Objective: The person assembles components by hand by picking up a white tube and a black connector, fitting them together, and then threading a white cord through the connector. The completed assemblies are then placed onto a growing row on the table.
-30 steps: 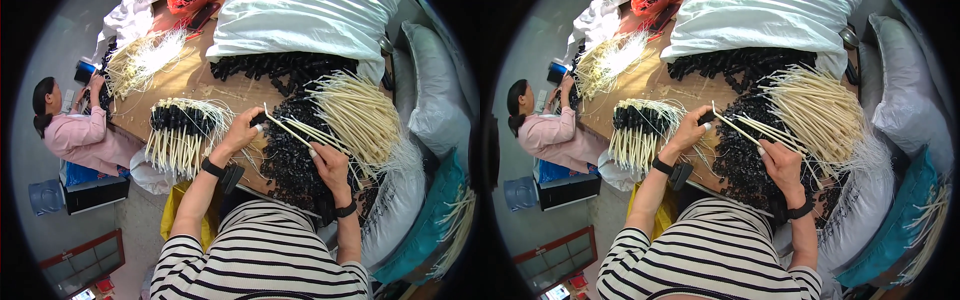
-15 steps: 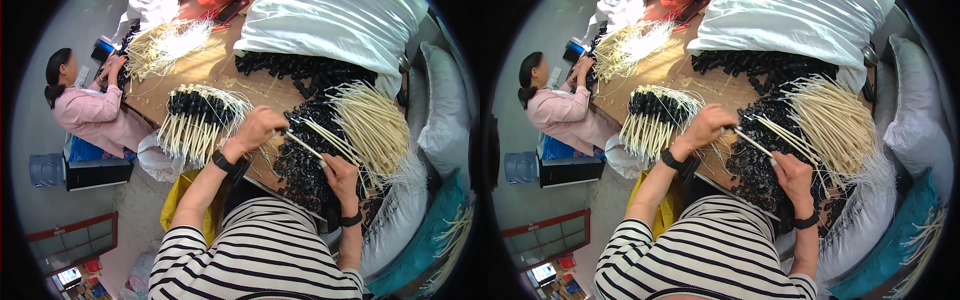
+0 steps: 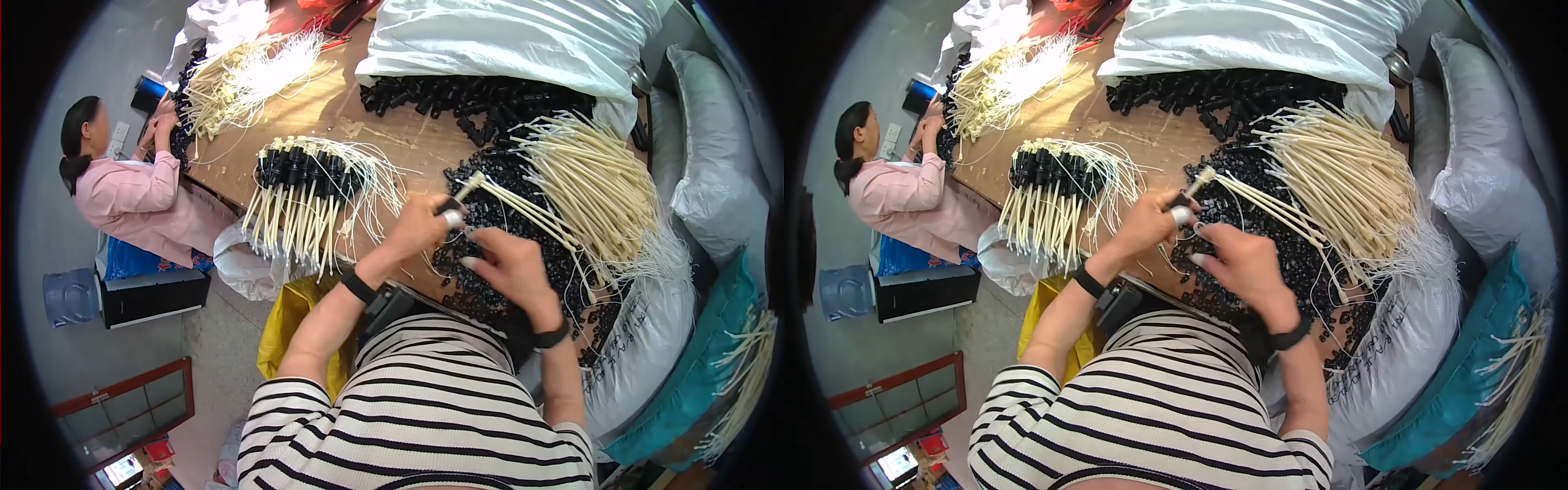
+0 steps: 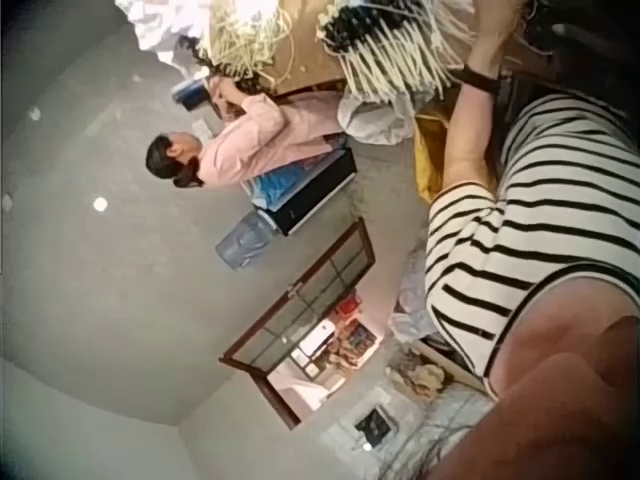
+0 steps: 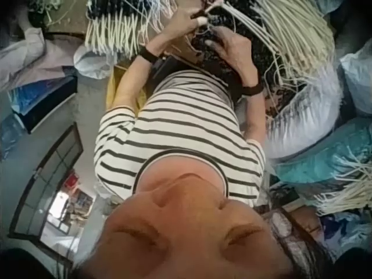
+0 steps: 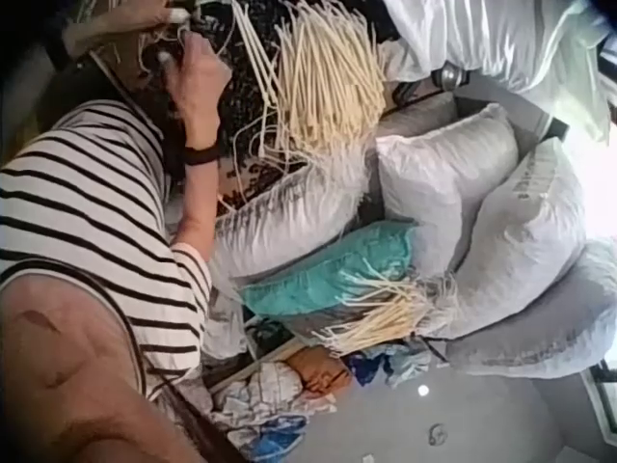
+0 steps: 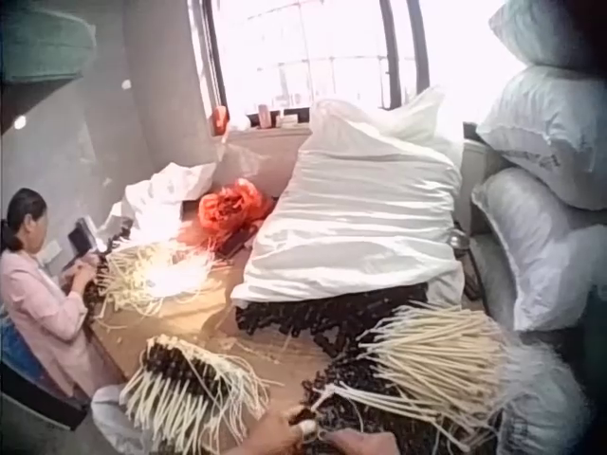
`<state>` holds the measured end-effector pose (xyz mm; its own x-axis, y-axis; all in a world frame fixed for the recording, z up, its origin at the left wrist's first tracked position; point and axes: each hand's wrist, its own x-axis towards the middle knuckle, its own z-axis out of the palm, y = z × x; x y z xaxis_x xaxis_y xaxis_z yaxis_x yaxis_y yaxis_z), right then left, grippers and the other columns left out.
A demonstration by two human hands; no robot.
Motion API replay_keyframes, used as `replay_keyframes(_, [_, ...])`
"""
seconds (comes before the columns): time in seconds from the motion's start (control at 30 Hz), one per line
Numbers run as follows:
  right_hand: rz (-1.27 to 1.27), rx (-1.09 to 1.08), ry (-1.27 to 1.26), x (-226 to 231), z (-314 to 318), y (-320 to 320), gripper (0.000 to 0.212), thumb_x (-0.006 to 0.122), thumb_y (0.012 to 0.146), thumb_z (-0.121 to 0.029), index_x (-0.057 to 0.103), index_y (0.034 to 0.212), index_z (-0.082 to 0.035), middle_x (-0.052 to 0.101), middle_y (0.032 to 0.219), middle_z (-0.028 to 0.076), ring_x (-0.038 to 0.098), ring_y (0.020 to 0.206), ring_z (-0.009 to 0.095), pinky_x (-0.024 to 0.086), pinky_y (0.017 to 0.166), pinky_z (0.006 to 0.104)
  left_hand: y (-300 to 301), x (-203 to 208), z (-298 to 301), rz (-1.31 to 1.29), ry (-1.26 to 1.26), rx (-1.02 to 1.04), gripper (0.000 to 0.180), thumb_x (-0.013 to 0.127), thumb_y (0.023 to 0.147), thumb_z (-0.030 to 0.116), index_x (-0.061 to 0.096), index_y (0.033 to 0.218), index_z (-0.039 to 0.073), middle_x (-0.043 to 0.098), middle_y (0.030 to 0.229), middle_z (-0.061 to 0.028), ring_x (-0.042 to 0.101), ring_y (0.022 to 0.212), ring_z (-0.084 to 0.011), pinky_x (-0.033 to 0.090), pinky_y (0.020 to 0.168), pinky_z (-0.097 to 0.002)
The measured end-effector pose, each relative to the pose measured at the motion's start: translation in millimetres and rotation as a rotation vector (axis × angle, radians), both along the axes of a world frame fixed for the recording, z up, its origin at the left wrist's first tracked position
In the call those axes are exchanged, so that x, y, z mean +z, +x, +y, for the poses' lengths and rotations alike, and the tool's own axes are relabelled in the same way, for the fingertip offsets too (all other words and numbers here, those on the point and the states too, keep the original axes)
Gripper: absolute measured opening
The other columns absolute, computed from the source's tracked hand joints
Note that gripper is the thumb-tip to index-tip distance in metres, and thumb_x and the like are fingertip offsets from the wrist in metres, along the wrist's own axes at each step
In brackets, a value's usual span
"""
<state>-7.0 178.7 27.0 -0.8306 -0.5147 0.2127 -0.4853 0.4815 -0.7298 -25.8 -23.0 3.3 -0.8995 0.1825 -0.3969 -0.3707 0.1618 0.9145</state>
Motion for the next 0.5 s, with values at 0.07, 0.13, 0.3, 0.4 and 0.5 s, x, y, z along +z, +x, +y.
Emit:
replay_keyframes(0.07, [0.175,-0.094,0.148,-21.7,-14.5,6.4,0.031,0.076,0.076,-0.015,0.061,0.103,-0.008,0.059,0.067,0.007,0.060,0.056,0.026,0.047,0.050,0.0348,5.7,-6.5,7.0,0.209,-0.118,-0.056,0.016,0.068,0.082,0.009,0.070,0.096,0.002,0.064,0.072,0.0005,0.055,0.059,-0.0039,0.043,0.052,-0.0199])
replay_keyframes(0.13, [0.045,-0.135,0.066,-18.7,-11.2,9.2,0.027,0.074,0.077,-0.015,0.063,0.100,-0.008,0.060,0.066,0.008,0.061,0.056,0.027,0.047,0.049,0.0354,7.8,-9.3,2.7,0.252,-0.091,0.002,0.016,0.069,0.077,0.006,0.071,0.092,0.001,0.062,0.070,0.0026,0.054,0.059,-0.0035,0.042,0.052,-0.0200])
replay_keyframes(0.3, [0.185,-0.256,0.023,-31.9,-10.6,11.3,0.011,0.068,0.080,-0.006,0.069,0.091,-0.006,0.065,0.069,0.012,0.063,0.054,0.024,0.047,0.050,0.0318,10.1,-8.8,-3.8,0.368,-0.299,-0.158,0.028,0.061,0.071,0.003,0.067,0.098,0.002,0.063,0.082,-0.0165,0.064,0.078,-0.0301,0.049,0.070,-0.0370])
replay_keyframes(0.4, [0.185,-0.280,0.005,-28.5,-10.4,6.5,0.012,0.067,0.080,-0.005,0.069,0.092,-0.007,0.064,0.068,0.012,0.063,0.054,0.023,0.047,0.050,0.0316,10.0,-15.9,-7.6,0.528,-0.417,-0.241,0.037,0.051,0.072,-0.003,0.061,0.107,0.003,0.061,0.092,-0.0191,0.059,0.091,-0.0394,0.047,0.080,-0.0450])
replay_keyframes(0.5, [0.173,-0.281,0.007,-31.0,-13.1,6.3,0.012,0.068,0.080,-0.006,0.069,0.092,-0.007,0.064,0.067,0.011,0.063,0.054,0.024,0.047,0.050,0.0317,12.4,-14.9,-4.1,0.607,-0.424,-0.243,0.037,0.050,0.072,-0.004,0.063,0.106,0.002,0.062,0.091,-0.0184,0.060,0.091,-0.0381,0.047,0.081,-0.0445])
